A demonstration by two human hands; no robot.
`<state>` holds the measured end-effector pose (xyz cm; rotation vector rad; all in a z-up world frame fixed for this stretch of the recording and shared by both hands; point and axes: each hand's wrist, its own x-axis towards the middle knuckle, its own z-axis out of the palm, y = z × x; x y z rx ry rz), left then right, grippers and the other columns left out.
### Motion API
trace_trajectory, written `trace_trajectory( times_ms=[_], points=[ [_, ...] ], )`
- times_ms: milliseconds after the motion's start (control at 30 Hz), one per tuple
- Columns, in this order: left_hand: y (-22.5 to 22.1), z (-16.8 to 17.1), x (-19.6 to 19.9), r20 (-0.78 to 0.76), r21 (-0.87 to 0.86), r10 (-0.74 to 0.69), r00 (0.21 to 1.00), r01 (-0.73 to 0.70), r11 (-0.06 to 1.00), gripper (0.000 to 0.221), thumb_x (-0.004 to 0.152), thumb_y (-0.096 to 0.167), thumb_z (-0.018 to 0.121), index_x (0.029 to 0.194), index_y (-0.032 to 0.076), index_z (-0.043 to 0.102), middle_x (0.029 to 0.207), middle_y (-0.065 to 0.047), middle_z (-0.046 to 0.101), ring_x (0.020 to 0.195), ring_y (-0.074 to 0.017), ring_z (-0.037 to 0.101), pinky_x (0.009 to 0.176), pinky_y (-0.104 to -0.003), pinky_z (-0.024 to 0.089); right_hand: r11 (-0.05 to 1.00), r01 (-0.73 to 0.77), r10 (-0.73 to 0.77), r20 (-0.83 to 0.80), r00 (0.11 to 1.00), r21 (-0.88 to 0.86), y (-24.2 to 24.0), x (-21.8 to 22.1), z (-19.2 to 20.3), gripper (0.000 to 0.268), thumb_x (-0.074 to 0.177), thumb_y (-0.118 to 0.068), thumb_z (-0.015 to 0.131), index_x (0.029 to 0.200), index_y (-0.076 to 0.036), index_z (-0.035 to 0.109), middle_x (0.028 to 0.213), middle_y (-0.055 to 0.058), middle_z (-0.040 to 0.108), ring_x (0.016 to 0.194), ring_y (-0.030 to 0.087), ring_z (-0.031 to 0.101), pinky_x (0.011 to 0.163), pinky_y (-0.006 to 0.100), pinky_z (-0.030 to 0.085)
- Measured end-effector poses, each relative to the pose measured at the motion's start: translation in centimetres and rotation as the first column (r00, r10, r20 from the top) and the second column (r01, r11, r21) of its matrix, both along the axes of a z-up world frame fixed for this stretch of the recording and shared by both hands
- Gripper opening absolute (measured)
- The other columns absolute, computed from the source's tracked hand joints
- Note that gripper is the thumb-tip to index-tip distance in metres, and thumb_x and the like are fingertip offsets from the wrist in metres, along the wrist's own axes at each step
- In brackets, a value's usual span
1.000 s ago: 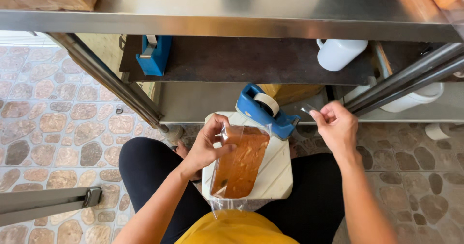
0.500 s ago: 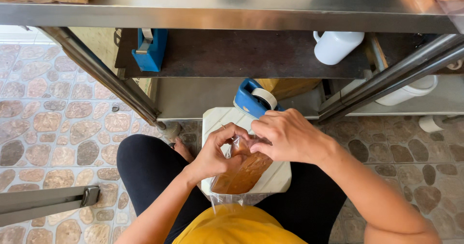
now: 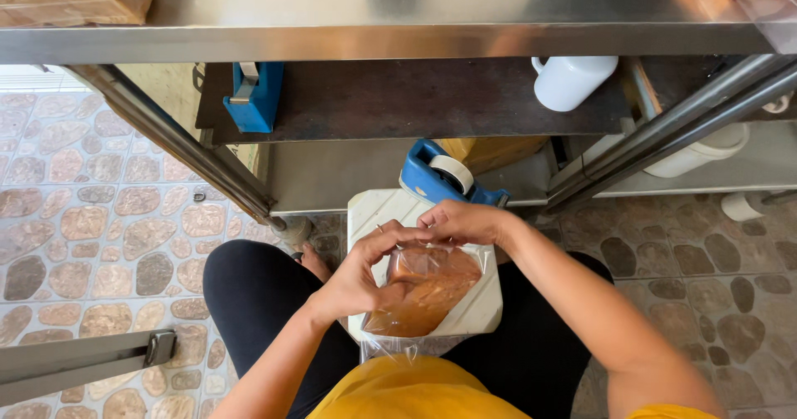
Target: The person packages individual loaves of bread by placing them into plastic bags and sealing the bags using a tape dispenser.
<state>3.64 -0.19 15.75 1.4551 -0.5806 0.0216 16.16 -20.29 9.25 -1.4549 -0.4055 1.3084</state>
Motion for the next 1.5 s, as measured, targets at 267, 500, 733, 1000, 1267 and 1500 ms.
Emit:
trace_trajectory(
  times_ms=[267,500,733,1000,1267,1500],
  points=[
    [2.6,-2.4,1.6,-0.246,-0.044,0.144,0.959,-0.159,0.986,0.048,0.068,0.009,0.080,0.110,-0.006,0.063,0.085,-0.010,0.060,0.078,-0.0138,0.053,0.073,-0.027,0.045,0.913,0.335,-0.299,-0.177,0.938,0.232,-2.5,-7.6,-12.0,0.037,0.067,0.006,0.066,0.103,0.002,0.062,0.088,0.011,0.063,0.082,0.023,0.059,0.075,0.034,0.046],
    [3.0,-8.1,5.1,-0.362,0.206,0.529,0.768,-0.488,0.848,0.050,0.082,0.021,0.071,0.119,-0.008,0.054,0.067,-0.005,0.052,0.065,-0.0115,0.047,0.055,-0.023,0.035,0.774,0.569,-0.579,-0.054,0.814,0.278,1.1,-10.7,-8.2,0.059,0.058,0.010,0.083,0.111,-0.001,0.060,0.097,0.011,0.068,0.089,0.022,0.066,0.078,0.038,0.056],
    [5.0,-6.3,3.3,-0.519,0.171,0.463,0.718,-0.444,0.880,0.077,0.089,0.012,0.055,0.149,0.009,0.007,0.116,-0.035,0.055,0.101,-0.0328,0.060,0.085,-0.041,0.051,0.681,0.723,-0.639,-0.387,0.665,0.116,2.5,-11.0,4.3,0.033,0.070,-0.008,0.068,0.100,0.002,0.060,0.083,0.014,0.062,0.068,0.027,0.061,0.052,0.034,0.052],
    [4.3,-0.8,-2.9,0.020,0.321,-0.095,0.995,0.084,0.943,0.061,0.081,0.012,0.065,0.137,0.003,0.039,0.140,-0.008,0.046,0.132,-0.0280,0.042,0.113,-0.055,0.017,0.637,0.763,-0.572,-0.732,0.371,-0.111,1.8,-13.1,4.4,0.046,0.078,-0.021,0.056,0.116,0.003,0.057,0.115,0.018,0.064,0.067,0.020,0.063,0.033,0.024,0.049],
    [2.5,-1.9,-1.6,0.009,0.298,0.155,0.988,-0.151,0.943,0.039,0.066,0.026,0.084,0.094,0.008,0.065,0.066,0.006,0.054,0.061,-0.0046,0.045,0.055,-0.021,0.039,0.862,0.414,-0.453,0.812,0.367,0.294,-2.2,-12.6,12.6,0.061,0.090,-0.044,0.033,0.072,0.003,0.067,0.074,0.016,0.065,0.070,0.027,0.061,0.066,0.035,0.049],
    [0.4,-0.5,-1.4,0.008,0.363,0.064,0.998,-0.062,0.930,0.056,0.074,0.022,0.075,0.125,0.012,0.054,0.095,0.005,0.062,0.066,-0.0098,0.048,0.063,-0.023,0.043,0.993,-0.024,0.113,0.993,0.039,-0.112,1.5,-11.2,17.5,0.069,0.088,-0.060,0.019,0.120,-0.020,0.065,0.149,0.025,0.010,0.137,0.048,0.006,0.095,0.074,0.012]
  ],
)
